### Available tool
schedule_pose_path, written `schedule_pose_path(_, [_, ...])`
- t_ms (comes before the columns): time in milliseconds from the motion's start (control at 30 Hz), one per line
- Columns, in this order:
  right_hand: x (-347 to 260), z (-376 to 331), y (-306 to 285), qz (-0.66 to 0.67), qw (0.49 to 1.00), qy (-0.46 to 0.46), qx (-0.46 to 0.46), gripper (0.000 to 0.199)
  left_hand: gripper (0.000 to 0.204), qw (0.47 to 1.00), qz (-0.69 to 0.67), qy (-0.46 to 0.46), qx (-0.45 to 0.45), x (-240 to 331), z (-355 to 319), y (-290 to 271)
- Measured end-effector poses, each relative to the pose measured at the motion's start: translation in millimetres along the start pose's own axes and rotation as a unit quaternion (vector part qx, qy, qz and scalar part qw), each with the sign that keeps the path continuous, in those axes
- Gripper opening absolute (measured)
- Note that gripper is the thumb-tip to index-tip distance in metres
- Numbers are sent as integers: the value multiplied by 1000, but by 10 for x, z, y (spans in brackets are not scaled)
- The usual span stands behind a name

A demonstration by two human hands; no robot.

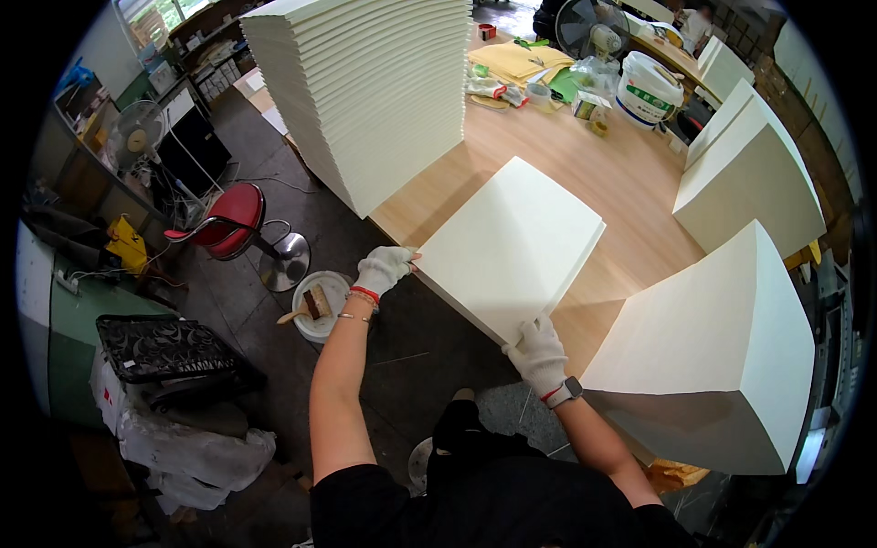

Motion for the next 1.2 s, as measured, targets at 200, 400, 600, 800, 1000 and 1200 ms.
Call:
schedule_pose_path(200, [-13, 19, 6, 21, 1000, 10, -8, 46, 21, 996, 74, 40, 7, -113, 97, -68])
schedule_pose_path(400, [72, -147, -113, 41, 999, -32, -3, 51, 43, 878, 438, 189, 43, 491, -413, 3])
schedule_pose_path(600, [174, -853, -1091, 356, 915, 67, -175, 36, 40, 849, 399, 306, 162, 1555, -756, 167])
schedule_pose_path(800, [-129, -2100, -3516, 213, 927, -135, 277, 15, 38, 747, 264, 609, 33, 3450, -2198, 1505])
schedule_pose_path(1000, [700, -3362, -4614, -80, 752, 44, 653, 20, 39, 485, 268, 816, -165, 4347, -3898, 3112])
schedule_pose_path(1200, [1275, -3379, -4609, -4, 844, 193, 500, 17, 28, 379, 338, 809, -294, 4318, -4501, 4653])
Point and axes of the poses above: each hand's wrist, its own z-axis towards the middle knuckle, its own y-axis out of the palm, x = y × z, the point moved 7 cm from there along z, towards the middle knuckle, and after that the axes turned 5 degrees about z, right-handed, at the moved point
